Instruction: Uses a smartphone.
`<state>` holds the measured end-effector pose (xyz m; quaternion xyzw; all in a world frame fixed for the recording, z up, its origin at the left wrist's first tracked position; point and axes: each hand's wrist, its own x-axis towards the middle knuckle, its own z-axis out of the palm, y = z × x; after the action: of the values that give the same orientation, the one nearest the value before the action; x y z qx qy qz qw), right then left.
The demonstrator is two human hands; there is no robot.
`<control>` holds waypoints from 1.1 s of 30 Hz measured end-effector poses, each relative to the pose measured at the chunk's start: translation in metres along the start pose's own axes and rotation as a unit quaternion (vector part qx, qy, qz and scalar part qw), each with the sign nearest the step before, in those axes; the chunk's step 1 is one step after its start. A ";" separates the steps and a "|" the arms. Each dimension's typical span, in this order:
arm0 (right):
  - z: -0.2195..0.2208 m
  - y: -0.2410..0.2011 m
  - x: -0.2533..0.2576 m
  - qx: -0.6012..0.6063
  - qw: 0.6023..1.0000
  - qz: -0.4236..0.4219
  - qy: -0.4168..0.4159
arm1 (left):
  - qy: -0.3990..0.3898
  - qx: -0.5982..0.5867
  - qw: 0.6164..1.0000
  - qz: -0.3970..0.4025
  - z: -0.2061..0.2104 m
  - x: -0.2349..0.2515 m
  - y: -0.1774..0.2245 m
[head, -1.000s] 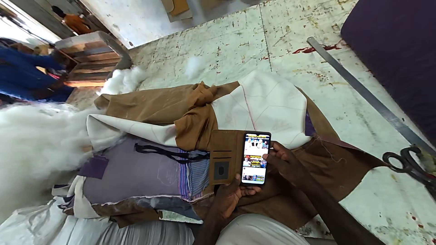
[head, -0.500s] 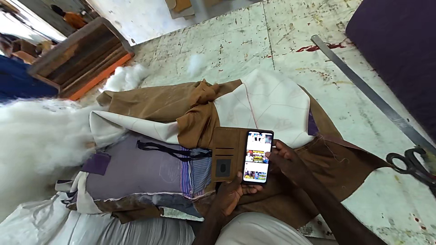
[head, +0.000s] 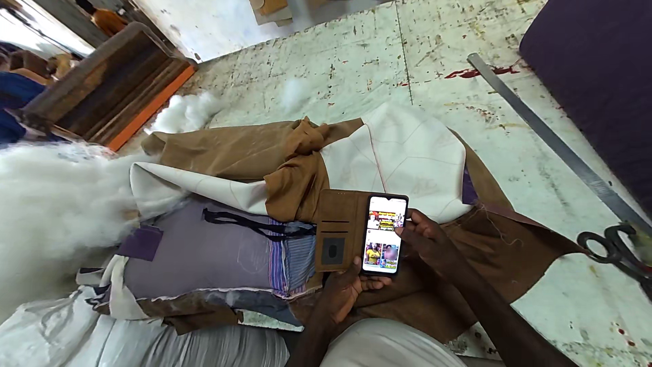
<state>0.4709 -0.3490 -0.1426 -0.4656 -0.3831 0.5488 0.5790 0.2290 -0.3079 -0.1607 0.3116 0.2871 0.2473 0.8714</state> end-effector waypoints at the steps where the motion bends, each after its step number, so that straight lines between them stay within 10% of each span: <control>1: 0.001 0.000 0.000 -0.003 1.000 0.001 0.004 | 0.003 0.001 1.000 -0.001 0.000 0.000 0.000; 33: -0.002 0.006 -0.006 -0.016 0.999 0.028 0.019 | 0.012 -0.001 1.000 -0.013 0.001 0.001 -0.001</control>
<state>0.4709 -0.3557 -0.1485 -0.4957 -0.3670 0.5499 0.5632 0.2307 -0.3083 -0.1618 0.3037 0.3009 0.2399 0.8716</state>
